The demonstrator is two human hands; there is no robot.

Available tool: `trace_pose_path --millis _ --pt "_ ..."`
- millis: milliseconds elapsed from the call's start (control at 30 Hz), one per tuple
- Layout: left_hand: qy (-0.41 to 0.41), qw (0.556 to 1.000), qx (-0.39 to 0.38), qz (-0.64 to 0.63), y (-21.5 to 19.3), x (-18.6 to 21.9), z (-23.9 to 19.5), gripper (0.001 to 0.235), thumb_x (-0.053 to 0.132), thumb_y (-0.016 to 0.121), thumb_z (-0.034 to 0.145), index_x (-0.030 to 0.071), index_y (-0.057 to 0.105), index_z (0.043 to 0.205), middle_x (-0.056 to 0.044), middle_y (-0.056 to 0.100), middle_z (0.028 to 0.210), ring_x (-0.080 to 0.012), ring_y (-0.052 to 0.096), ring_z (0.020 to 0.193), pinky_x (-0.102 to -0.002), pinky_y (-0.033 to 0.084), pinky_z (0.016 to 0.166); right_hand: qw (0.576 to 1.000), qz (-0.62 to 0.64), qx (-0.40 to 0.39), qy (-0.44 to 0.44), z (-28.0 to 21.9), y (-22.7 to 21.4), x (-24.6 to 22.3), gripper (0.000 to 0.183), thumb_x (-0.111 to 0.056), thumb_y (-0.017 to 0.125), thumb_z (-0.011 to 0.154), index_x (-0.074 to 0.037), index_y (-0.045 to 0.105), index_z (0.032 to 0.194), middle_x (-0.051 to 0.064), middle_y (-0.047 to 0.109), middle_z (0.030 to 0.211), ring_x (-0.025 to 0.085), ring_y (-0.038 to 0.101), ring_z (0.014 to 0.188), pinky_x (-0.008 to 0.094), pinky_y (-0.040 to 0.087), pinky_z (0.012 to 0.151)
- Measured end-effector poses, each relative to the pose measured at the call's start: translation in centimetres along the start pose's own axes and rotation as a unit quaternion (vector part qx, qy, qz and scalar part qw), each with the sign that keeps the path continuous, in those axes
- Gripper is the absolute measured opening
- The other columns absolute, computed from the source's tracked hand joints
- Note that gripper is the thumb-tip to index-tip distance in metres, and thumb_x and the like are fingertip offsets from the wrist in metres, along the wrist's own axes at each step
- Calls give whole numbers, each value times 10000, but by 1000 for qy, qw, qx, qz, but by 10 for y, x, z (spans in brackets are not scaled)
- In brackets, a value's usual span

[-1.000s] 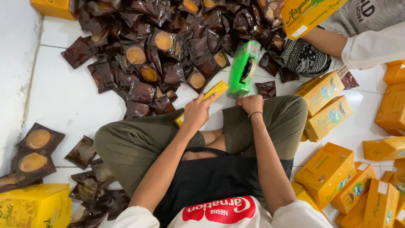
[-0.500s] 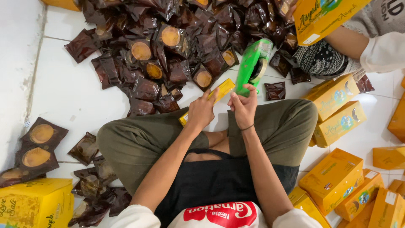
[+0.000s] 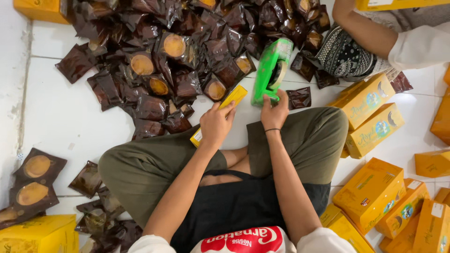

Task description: The person sits on the floor and packs individually wrapped cookies into yellow cardboard boxes. They place the cookies inside, close the box flaps, and seal the boxes using a green tape dispenser.

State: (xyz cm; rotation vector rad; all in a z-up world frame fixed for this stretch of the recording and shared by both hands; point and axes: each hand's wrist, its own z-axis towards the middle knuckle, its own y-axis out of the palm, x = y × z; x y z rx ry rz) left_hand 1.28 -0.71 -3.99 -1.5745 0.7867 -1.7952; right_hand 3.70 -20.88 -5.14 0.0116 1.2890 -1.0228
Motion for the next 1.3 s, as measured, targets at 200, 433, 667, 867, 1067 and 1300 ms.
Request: trace_pose_path --millis 200,433,667,867,1067,1300 --pt "92 985 143 -15 -16 27 12 431 245 694 983 128 669 1397 -145 745 1142 -304 773 902 -403 618 734 979 -12 -14 205 30 14 -33 541 -517 876 827 -102 753 1151 153 752 1132 294 742 1016 427 619 862" --pt "99 985 132 -58 -41 9 11 467 355 741 906 144 695 1320 -96 735 1153 -302 740 1043 -455 553 910 967 92 61 229 28 20 9 249 -307 782 887 -63 820 915 132 714 776 163 611 747 378 556 710" --pt "-93 957 -273 -28 -54 -9 -3 939 80 700 840 80 201 1635 -290 629 1305 -535 681 1075 -626 548 913 976 78 -167 117 -18 5 -38 111 -122 693 997 -76 778 941 93 703 650 106 571 464 242 455 460" --pt "-67 969 -235 -35 -60 -6 -4 881 20 655 843 24 213 1605 -299 642 1242 -538 700 1027 -610 571 862 910 160 -347 162 -59 27 -29 453 -150 828 873 -108 383 948 119 641 606 141 560 418 238 419 438" --pt "19 985 -169 -3 -49 -7 2 770 281 637 926 139 336 1621 -206 581 1432 -462 580 1279 -580 483 976 989 -7 -52 139 -5 8 19 332 -257 865 897 -106 569 896 93 577 776 236 599 733 367 521 487" --pt "51 990 -131 17 -31 -15 -9 564 329 509 1042 253 441 1597 -142 506 1557 -452 545 1332 -575 477 994 984 -28 -11 177 51 7 31 188 -373 794 879 -192 835 853 70 686 826 222 688 857 428 555 807"
